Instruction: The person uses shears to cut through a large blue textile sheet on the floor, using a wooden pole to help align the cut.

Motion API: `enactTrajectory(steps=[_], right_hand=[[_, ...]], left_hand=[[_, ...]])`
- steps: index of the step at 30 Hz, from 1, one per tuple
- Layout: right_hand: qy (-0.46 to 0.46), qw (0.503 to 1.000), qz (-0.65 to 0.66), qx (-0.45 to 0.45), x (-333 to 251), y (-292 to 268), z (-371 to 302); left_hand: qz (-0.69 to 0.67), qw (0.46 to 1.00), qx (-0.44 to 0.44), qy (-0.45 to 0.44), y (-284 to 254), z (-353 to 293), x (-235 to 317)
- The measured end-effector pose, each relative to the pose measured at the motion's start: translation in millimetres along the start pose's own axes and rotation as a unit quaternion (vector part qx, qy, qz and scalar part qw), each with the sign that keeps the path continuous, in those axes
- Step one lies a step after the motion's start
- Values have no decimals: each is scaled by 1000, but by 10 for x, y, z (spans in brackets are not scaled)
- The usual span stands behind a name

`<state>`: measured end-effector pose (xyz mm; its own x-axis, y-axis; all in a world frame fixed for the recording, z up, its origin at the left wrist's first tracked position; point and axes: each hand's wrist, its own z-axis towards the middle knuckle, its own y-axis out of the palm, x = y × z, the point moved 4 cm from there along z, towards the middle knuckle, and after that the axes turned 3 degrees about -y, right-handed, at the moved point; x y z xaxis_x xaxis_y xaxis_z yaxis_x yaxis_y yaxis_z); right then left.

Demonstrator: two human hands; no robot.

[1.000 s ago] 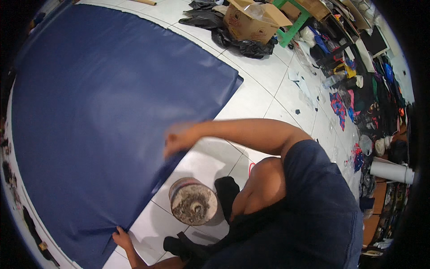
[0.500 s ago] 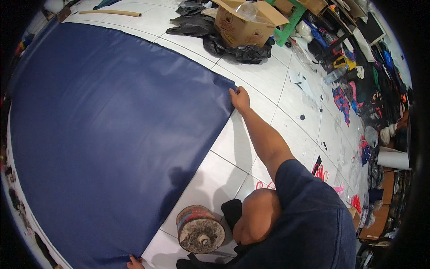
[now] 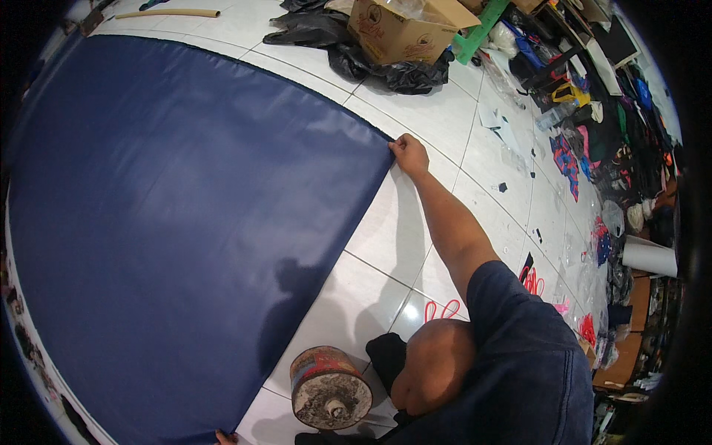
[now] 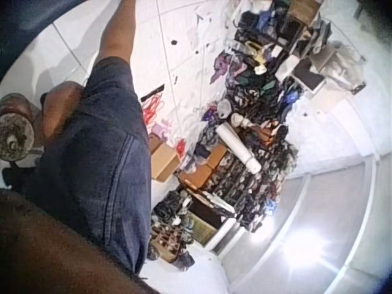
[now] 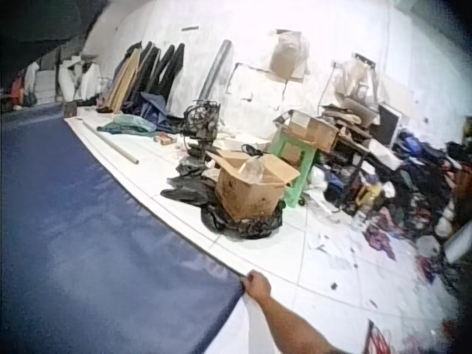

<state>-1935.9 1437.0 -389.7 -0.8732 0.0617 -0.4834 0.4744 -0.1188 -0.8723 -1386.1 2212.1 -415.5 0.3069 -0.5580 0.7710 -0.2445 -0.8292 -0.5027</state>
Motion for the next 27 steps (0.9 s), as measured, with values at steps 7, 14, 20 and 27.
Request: enactTrajectory(steps=[7,14,20,27], right_hand=[[16,998,63,20,320,67,77],[10,1000,5,-6,260,99,213],[-33,998,-51,-20,107,114,221],[-37,987,-142,-57,246,-25,315]], left_hand=[[-8,999,-28,-14,45,-24,5],[-16,999,-18,-37,89,-163,102],[55,998,12,-34,-133,112,-301],[39,999,0,-26,171,-21,-174]])
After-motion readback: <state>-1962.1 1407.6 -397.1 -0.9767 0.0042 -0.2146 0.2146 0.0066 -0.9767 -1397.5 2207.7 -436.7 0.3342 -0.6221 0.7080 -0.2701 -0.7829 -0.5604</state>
